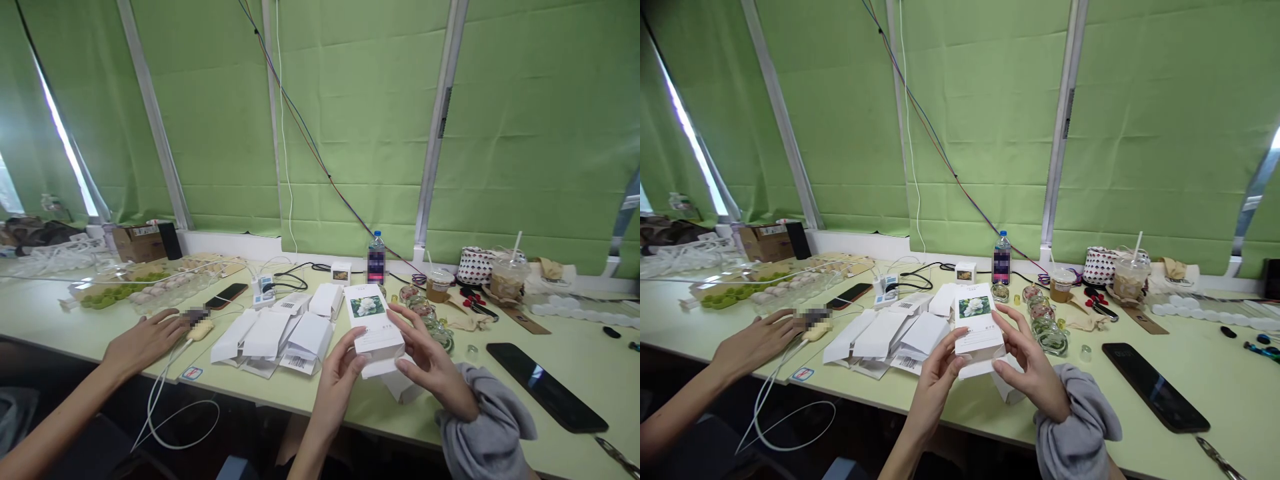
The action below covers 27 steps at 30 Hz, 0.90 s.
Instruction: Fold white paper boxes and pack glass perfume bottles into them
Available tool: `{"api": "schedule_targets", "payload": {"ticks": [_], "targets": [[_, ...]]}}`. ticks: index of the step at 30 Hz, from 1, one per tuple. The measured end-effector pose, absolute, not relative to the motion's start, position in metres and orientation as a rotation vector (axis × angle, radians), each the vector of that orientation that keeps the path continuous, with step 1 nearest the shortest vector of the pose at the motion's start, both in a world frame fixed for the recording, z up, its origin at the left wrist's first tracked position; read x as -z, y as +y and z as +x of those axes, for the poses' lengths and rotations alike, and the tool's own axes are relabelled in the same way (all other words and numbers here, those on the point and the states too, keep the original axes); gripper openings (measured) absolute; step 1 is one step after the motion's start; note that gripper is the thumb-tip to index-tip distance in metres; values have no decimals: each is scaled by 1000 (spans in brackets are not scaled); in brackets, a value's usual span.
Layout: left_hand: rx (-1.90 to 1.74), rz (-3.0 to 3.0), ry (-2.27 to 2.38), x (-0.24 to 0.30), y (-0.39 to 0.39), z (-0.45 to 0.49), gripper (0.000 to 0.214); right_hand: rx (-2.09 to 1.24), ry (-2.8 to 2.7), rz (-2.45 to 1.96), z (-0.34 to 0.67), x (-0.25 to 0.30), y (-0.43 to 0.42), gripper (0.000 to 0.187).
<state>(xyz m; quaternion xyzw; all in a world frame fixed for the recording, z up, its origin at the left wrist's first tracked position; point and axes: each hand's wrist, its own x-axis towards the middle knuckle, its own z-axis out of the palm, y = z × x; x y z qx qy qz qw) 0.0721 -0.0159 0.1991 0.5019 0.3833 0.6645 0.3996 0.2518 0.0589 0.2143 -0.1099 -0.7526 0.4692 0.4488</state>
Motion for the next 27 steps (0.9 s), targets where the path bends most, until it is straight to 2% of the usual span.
{"api": "schedule_targets", "payload": {"ticks": [12, 27], "targets": [[-1683, 1307, 951, -200, -18, 72, 40, -1051, -1773, -313, 245, -213, 57, 43], [-1674, 1376, 953, -193, -15, 67, 41, -1020, -1751, -344, 244, -209, 58, 41]]}}
